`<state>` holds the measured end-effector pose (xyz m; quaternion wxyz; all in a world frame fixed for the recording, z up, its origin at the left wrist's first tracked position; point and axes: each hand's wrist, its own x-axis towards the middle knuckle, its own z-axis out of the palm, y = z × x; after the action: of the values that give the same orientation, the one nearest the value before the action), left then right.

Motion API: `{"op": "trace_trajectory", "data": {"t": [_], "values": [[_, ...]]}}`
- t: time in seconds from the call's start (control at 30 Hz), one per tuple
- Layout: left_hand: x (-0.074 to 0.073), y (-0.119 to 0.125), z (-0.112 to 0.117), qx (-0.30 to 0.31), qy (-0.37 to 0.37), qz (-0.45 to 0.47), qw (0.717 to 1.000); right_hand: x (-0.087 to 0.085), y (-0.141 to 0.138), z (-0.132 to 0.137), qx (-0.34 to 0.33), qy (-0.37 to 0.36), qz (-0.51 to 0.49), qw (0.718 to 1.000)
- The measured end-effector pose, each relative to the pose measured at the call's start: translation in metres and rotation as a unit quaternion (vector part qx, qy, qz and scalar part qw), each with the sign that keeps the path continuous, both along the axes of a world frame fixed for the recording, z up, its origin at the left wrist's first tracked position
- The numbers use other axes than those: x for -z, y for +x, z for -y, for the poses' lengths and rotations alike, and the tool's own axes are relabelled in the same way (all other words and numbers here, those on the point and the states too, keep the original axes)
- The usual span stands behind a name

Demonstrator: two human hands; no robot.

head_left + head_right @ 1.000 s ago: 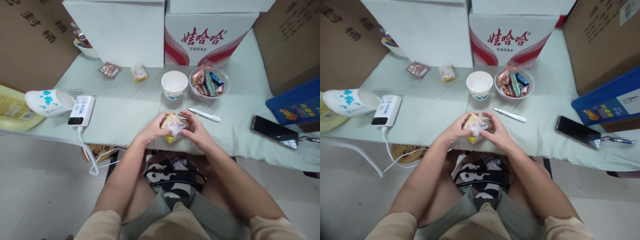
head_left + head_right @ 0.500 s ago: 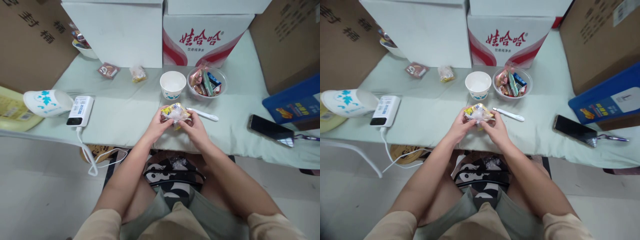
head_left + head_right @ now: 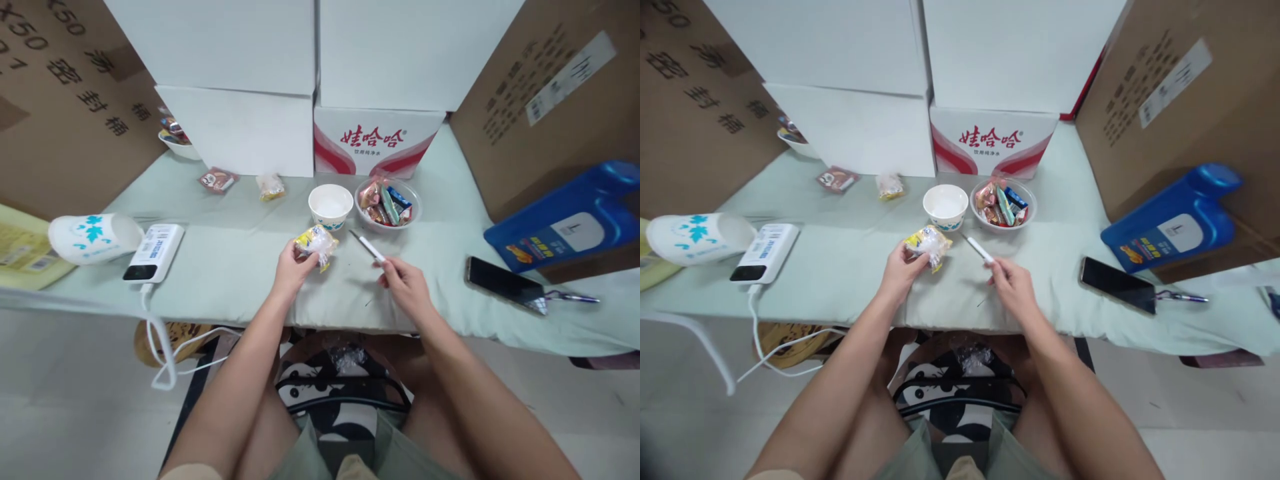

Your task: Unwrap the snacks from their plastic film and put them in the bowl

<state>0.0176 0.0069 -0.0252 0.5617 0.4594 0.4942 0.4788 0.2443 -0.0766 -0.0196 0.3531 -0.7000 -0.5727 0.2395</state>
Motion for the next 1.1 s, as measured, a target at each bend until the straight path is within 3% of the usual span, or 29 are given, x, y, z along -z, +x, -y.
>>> {"op": "trace_trajectory", "data": {"t": [0.1,0.23,0.43,0.53,0.67,0.73,0.8,0.87,0.97,1.03,1.1], "values": [[-0.003,0.006,0.004,0.016,0.014,0.003,1.0,-0.006,-0.029,0.003,-0.047,0.005,-0.075,0.996],[-0.003,0.01,0.006,0.024,0.021,0.032,0.999,-0.003,-0.044,-0.003,-0.072,0.026,-0.058,0.995],[-0.004,-0.007,-0.006,-0.074,-0.04,0.195,0.977,0.008,-0.022,-0.004,-0.061,0.013,0.014,0.998],[-0.004,-0.019,-0.008,-0.08,-0.043,0.179,0.98,0.012,0.0,-0.003,-0.02,0.012,0.084,0.996],[0.001,-0.017,0.003,0.04,-0.003,0.046,0.998,0.014,0.021,-0.007,0.041,0.0,0.222,0.974],[0.005,-0.01,0.011,0.118,0.04,-0.035,0.992,0.014,0.021,-0.009,0.073,-0.004,0.258,0.963],[0.009,-0.004,0.015,0.155,0.094,-0.128,0.975,0.015,0.015,-0.01,0.066,0.032,0.25,0.965],[0.013,0.001,0.014,0.125,0.159,-0.202,0.958,0.015,0.005,-0.009,0.012,0.085,0.205,0.975],[0.014,0.001,0.006,-0.033,0.232,-0.242,0.942,0.014,-0.01,-0.004,-0.05,0.13,0.137,0.981],[0.012,-0.003,0.0,-0.126,0.233,-0.266,0.927,0.013,-0.018,-0.001,-0.063,0.136,0.118,0.982],[0.008,-0.006,-0.001,-0.131,0.205,-0.297,0.923,0.014,-0.025,-0.001,-0.09,0.136,0.108,0.981]]}}
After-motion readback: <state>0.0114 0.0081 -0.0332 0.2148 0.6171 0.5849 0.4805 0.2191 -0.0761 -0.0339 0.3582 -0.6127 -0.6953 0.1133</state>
